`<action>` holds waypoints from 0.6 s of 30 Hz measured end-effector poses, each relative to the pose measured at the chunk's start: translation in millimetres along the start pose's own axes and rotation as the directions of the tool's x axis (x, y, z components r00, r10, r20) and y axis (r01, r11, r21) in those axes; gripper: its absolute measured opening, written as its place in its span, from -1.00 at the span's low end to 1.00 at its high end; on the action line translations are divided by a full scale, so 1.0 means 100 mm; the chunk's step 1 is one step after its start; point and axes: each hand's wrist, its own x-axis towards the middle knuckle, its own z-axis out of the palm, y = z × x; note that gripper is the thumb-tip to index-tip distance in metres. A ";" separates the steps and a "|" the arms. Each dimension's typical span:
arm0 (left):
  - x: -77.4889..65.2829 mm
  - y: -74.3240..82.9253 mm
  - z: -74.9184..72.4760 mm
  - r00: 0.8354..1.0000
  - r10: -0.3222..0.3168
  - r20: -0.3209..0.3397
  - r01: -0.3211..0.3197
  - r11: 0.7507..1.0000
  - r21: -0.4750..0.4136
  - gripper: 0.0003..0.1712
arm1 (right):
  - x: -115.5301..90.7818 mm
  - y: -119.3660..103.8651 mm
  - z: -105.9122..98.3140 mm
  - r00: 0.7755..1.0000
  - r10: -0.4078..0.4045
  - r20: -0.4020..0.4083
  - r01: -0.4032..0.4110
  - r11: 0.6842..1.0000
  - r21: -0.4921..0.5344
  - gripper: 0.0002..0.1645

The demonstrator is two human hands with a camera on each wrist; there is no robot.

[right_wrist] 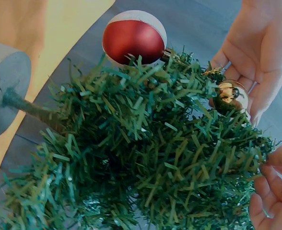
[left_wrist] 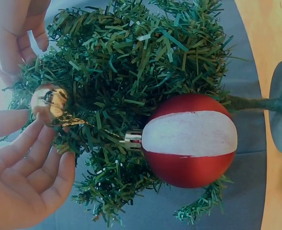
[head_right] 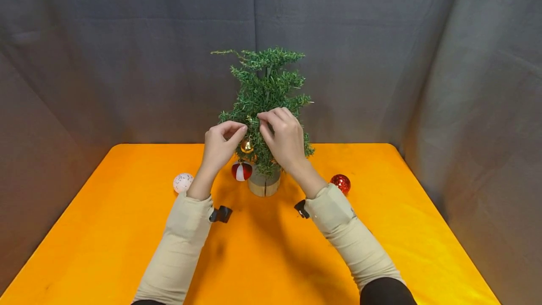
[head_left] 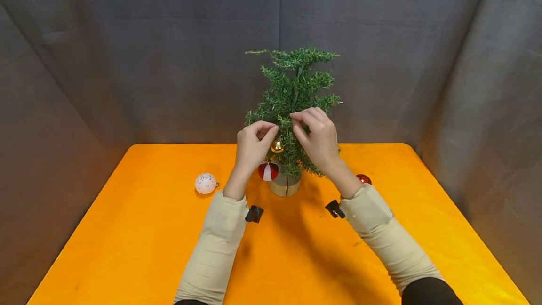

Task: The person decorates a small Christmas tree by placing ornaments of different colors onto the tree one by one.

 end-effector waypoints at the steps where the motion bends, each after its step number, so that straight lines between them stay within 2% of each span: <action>1: -0.01 -0.01 0.00 1.000 0.003 0.000 -0.003 1.000 0.000 -0.79 | 0.01 0.00 0.00 1.000 -0.010 -0.002 0.010 1.000 0.003 -0.88; 7: -0.04 -0.04 -0.04 1.000 0.017 0.000 -0.017 1.000 -0.011 -0.78 | 0.08 -0.01 0.00 0.999 -0.054 -0.008 0.054 0.999 0.008 -0.90; 13: -0.08 -0.07 -0.09 1.000 -0.003 -0.005 0.002 0.999 -0.046 -0.76 | 0.16 -0.01 0.00 0.995 -0.097 -0.008 0.097 0.995 0.000 -0.89; 18: -0.11 -0.09 -0.12 1.000 0.001 -0.017 -0.002 0.999 -0.040 -0.76 | 0.25 -0.03 -0.01 0.991 -0.136 -0.007 0.136 0.991 -0.002 -0.88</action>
